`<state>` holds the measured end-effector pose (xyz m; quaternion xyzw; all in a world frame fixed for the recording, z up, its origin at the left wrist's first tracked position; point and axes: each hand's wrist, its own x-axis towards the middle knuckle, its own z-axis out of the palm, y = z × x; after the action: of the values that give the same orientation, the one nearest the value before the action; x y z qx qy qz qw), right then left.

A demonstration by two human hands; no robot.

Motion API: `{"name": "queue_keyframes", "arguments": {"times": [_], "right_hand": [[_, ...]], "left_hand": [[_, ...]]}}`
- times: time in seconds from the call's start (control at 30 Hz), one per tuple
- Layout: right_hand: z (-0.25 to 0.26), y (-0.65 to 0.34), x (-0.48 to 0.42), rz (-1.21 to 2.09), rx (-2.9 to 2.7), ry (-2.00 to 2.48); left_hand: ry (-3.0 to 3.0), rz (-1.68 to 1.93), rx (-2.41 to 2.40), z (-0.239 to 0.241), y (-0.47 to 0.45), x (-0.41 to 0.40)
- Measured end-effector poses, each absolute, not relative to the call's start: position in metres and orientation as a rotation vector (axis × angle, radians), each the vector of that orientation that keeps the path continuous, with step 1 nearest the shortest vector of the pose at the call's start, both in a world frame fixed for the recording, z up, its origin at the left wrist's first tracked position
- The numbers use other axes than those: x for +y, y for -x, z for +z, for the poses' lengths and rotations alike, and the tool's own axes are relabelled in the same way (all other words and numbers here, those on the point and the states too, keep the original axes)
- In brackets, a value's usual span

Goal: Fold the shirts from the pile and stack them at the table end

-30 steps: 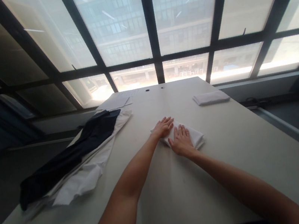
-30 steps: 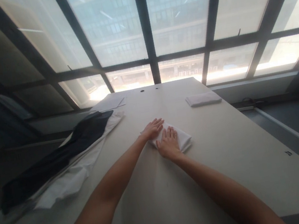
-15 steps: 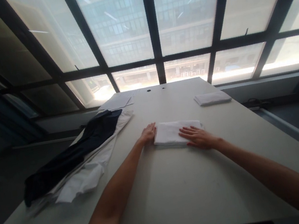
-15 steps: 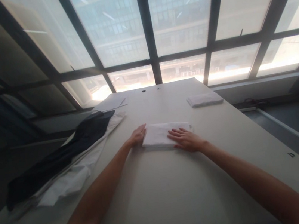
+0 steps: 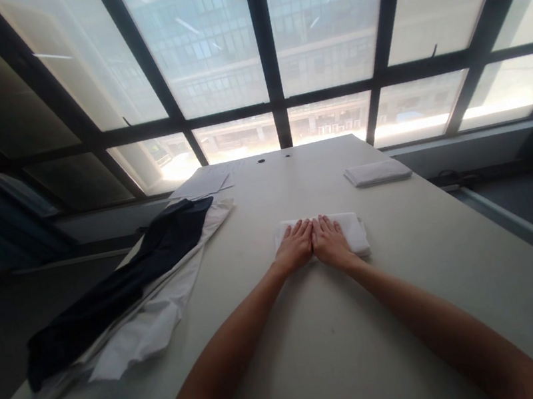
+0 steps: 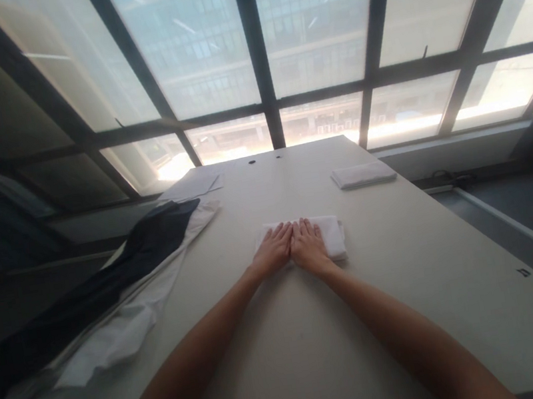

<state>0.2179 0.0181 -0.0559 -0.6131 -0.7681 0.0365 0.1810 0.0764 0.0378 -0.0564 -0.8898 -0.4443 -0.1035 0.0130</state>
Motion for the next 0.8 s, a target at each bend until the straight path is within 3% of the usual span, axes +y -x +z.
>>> {"name": "queue_keyframes", "arguments": {"times": [0.4, 0.8], "right_hand": [[-0.069, -0.269, 0.016, 0.031, -2.097, 1.958], [-0.084, -0.324, 0.007, 0.295, -1.723, 2.027]], "left_hand": [[2.711, -0.317, -1.707, -0.060, -0.034, 0.021], [2.543, -0.576, -2.066, -0.075, -0.008, 0.003]]}}
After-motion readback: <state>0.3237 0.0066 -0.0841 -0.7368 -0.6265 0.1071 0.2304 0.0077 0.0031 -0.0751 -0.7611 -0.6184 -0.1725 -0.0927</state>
